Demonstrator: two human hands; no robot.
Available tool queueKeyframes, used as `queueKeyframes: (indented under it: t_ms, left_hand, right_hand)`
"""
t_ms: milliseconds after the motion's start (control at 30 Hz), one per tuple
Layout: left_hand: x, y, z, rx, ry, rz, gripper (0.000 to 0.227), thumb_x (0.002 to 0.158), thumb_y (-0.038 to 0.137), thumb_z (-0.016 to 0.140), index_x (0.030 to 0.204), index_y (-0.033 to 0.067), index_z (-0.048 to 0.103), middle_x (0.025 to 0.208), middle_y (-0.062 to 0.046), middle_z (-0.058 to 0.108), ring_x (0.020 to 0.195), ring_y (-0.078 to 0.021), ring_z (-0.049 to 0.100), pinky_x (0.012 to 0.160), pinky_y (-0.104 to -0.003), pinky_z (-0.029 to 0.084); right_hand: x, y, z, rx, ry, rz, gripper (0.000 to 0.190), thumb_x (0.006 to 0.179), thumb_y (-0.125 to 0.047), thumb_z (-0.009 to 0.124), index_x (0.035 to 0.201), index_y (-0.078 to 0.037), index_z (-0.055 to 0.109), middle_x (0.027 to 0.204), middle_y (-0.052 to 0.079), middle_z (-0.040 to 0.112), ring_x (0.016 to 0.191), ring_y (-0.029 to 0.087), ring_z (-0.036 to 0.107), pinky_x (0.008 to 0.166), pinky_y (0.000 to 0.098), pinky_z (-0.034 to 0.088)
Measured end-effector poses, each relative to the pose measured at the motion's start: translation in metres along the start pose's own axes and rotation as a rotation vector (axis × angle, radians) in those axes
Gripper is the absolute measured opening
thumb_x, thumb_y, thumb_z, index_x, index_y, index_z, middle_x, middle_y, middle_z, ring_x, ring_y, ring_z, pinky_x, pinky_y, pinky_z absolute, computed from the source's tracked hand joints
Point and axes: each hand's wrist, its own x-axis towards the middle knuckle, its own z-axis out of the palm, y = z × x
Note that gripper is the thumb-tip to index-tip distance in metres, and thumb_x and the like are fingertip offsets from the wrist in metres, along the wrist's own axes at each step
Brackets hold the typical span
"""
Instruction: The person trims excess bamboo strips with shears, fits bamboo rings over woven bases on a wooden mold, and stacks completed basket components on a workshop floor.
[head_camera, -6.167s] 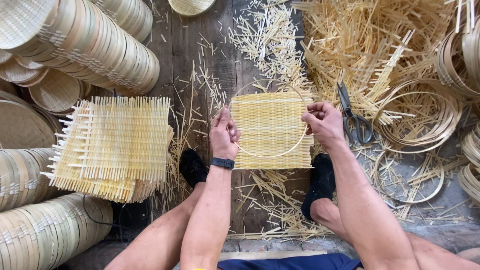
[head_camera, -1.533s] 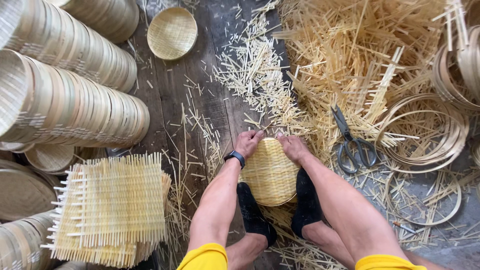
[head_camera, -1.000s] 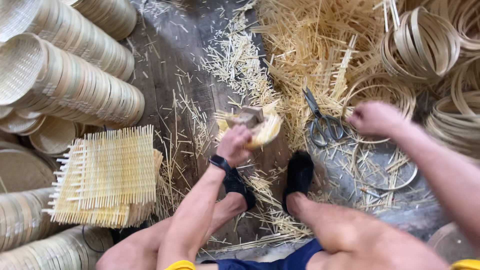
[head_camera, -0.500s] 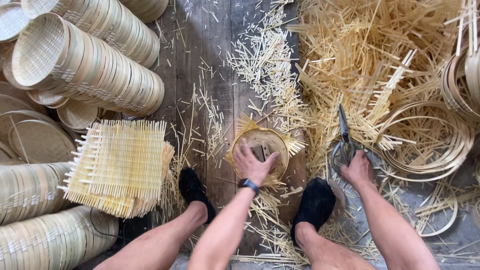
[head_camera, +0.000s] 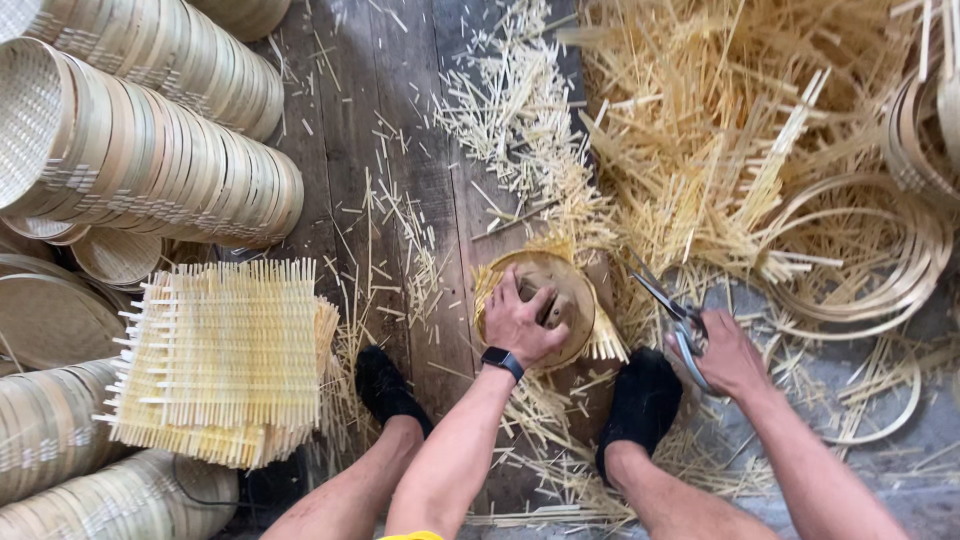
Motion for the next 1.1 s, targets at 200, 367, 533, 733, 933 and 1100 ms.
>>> queueKeyframes:
  t_ms: [200,367,533,733,933,1100]
  left_hand:
    - [-0.003,0.03,0.026,-0.126,0.08,-0.515,0.127,0.06,0.066,0.083,0.154,0.0095,0.02,0.146,-0.02,0.04,0.135,-0.0402,0.036,0.108,-0.066,0.024]
    - [-0.005,0.027,0.028,-0.055,0.067,-0.454,0.117,0.068,0.067,0.08,0.155,0.0111,0.025,0.138,-0.019,0.044,0.129,-0.0382,0.04,0.106,-0.062,0.028]
    - [-0.005,0.022,0.029,-0.031,0.025,-0.347,0.113,0.068,0.066,0.079,0.153,0.0107,0.029,0.134,-0.018,0.046,0.125,-0.0376,0.043,0.104,-0.06,0.03]
    - [-0.002,0.021,0.014,-0.062,0.0,-0.147,0.107,0.067,0.058,0.082,0.151,0.0112,0.035,0.131,-0.014,0.049,0.124,-0.0351,0.047,0.106,-0.056,0.032]
    - [0.003,0.017,0.0,-0.023,-0.095,-0.03,0.111,0.061,0.056,0.085,0.149,0.0116,0.035,0.133,-0.015,0.049,0.124,-0.0356,0.046,0.105,-0.054,0.032]
    - [0.005,0.012,0.001,-0.058,-0.111,0.077,0.113,0.063,0.058,0.088,0.152,0.0124,0.033,0.133,-0.013,0.05,0.125,-0.0341,0.047,0.107,-0.053,0.031]
  right_hand:
    - [0.043,-0.054,0.006,-0.311,-0.061,-0.101,0.071,0.09,-0.064,0.054,0.126,-0.002,0.055,0.119,0.018,0.058,0.11,0.031,0.058,0.094,0.046,0.053]
    - [0.066,-0.038,0.036,-0.423,-0.004,-0.169,0.048,0.104,-0.049,0.048,0.11,-0.004,0.062,0.097,0.013,0.063,0.075,0.021,0.064,0.06,0.0361,0.061]
    - [0.071,-0.026,0.027,-0.529,0.171,-0.291,0.05,0.093,-0.055,0.057,0.094,-0.005,0.064,0.084,0.012,0.061,0.066,0.018,0.059,0.052,0.0321,0.054]
    - [0.086,-0.027,0.037,-0.622,0.227,-0.302,0.04,0.096,-0.047,0.052,0.097,-0.009,0.064,0.082,0.01,0.062,0.067,0.016,0.061,0.053,0.0316,0.054]
    - [0.089,-0.003,0.033,-0.545,0.463,-0.463,0.045,0.09,-0.049,0.05,0.091,-0.006,0.064,0.078,0.012,0.06,0.061,0.018,0.055,0.049,0.0308,0.047]
    - [0.09,-0.034,0.039,-0.583,0.389,-0.381,0.049,0.088,-0.054,0.049,0.085,-0.008,0.063,0.075,0.01,0.059,0.065,0.02,0.056,0.058,0.0346,0.051]
